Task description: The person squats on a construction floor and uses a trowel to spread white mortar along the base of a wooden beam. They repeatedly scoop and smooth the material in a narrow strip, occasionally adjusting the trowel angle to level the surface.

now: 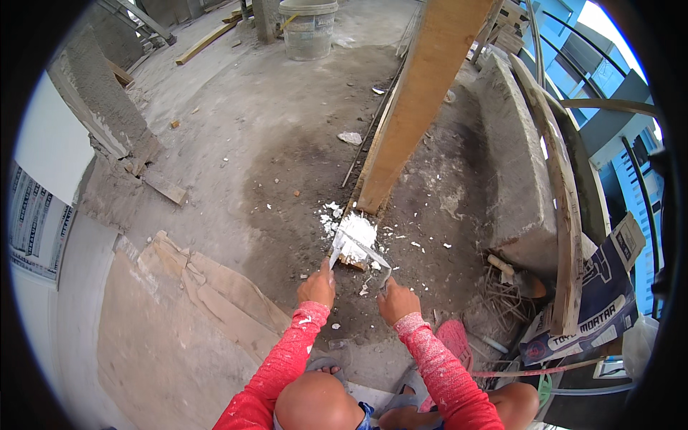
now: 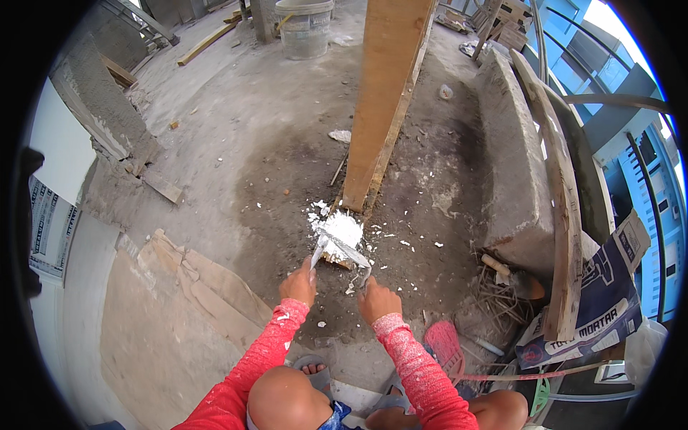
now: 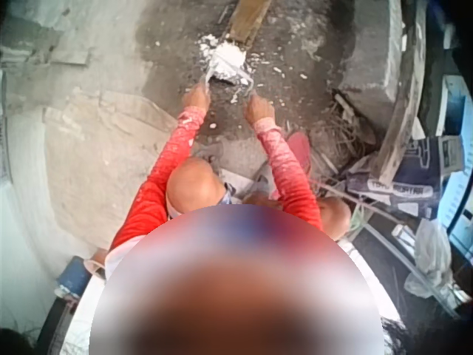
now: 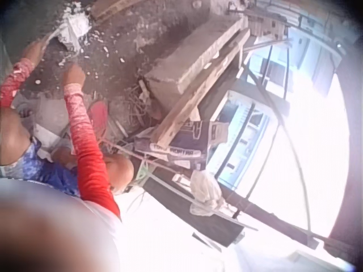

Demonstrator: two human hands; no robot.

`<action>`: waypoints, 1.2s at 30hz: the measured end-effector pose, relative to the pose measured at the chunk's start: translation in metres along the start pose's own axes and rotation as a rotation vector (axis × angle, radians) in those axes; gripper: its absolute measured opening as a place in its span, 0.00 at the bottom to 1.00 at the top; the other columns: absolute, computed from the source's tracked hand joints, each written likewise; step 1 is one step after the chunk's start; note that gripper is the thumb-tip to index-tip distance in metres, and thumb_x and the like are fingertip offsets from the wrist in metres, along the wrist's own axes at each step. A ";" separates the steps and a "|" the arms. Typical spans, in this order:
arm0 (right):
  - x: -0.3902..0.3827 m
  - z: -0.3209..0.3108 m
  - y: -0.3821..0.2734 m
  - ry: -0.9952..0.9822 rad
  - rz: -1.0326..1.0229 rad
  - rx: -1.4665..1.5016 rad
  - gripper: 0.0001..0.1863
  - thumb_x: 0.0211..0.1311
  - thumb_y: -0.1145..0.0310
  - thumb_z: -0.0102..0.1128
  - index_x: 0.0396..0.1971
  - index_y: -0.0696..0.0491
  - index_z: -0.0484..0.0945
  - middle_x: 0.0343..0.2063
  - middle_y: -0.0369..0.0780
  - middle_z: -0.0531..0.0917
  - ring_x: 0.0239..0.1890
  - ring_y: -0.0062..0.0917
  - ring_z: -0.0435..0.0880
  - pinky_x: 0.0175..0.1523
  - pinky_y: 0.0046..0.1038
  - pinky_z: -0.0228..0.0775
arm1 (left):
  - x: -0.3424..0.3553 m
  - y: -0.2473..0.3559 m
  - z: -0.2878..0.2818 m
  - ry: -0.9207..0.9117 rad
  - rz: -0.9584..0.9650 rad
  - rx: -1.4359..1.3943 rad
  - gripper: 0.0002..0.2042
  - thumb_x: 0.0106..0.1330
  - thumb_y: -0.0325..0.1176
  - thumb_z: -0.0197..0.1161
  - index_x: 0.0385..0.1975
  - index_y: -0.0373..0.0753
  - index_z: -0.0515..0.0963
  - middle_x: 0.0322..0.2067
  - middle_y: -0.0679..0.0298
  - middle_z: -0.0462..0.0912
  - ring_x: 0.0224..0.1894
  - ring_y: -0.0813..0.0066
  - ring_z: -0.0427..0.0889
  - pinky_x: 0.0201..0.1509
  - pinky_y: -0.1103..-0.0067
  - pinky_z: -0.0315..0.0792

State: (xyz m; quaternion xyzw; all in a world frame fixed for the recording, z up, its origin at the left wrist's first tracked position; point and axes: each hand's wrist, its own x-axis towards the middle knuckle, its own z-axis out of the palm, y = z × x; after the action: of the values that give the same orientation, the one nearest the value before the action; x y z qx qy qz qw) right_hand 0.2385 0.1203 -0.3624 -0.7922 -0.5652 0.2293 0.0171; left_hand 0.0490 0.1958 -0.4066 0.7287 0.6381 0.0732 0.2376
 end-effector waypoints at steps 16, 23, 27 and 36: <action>0.047 -0.016 -0.036 -0.030 0.047 0.006 0.15 0.59 0.63 0.56 0.43 0.56 0.73 0.33 0.53 0.84 0.38 0.47 0.84 0.45 0.45 0.77 | 0.004 -0.002 -0.014 0.025 0.042 0.005 0.16 0.68 0.41 0.53 0.53 0.46 0.72 0.30 0.49 0.83 0.33 0.45 0.82 0.37 0.55 0.74; 0.012 0.007 -0.036 -0.081 -0.093 -0.035 0.15 0.59 0.62 0.55 0.41 0.55 0.70 0.29 0.52 0.84 0.33 0.49 0.84 0.39 0.48 0.76 | 0.001 -0.005 -0.008 -0.005 0.046 0.019 0.14 0.69 0.41 0.52 0.51 0.44 0.70 0.28 0.52 0.84 0.32 0.47 0.83 0.35 0.57 0.75; 0.027 0.009 -0.032 -0.051 -0.089 -0.088 0.12 0.60 0.65 0.52 0.41 0.55 0.70 0.28 0.51 0.84 0.32 0.49 0.85 0.37 0.48 0.77 | 0.005 -0.004 -0.015 -0.054 0.064 0.037 0.14 0.69 0.41 0.52 0.50 0.45 0.71 0.28 0.51 0.84 0.32 0.46 0.83 0.35 0.56 0.75; 0.029 -0.006 -0.014 -0.044 -0.094 -0.227 0.08 0.61 0.69 0.50 0.39 0.53 0.72 0.30 0.50 0.85 0.33 0.45 0.86 0.37 0.45 0.78 | 0.005 0.000 -0.020 -0.084 0.073 0.069 0.14 0.68 0.41 0.53 0.51 0.46 0.72 0.27 0.52 0.84 0.32 0.49 0.84 0.37 0.57 0.76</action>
State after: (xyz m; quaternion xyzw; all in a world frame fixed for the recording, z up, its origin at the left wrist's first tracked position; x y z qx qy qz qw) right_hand 0.2360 0.1523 -0.3635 -0.7565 -0.6243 0.1800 -0.0744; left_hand 0.0415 0.2058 -0.3902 0.7618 0.6026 0.0290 0.2359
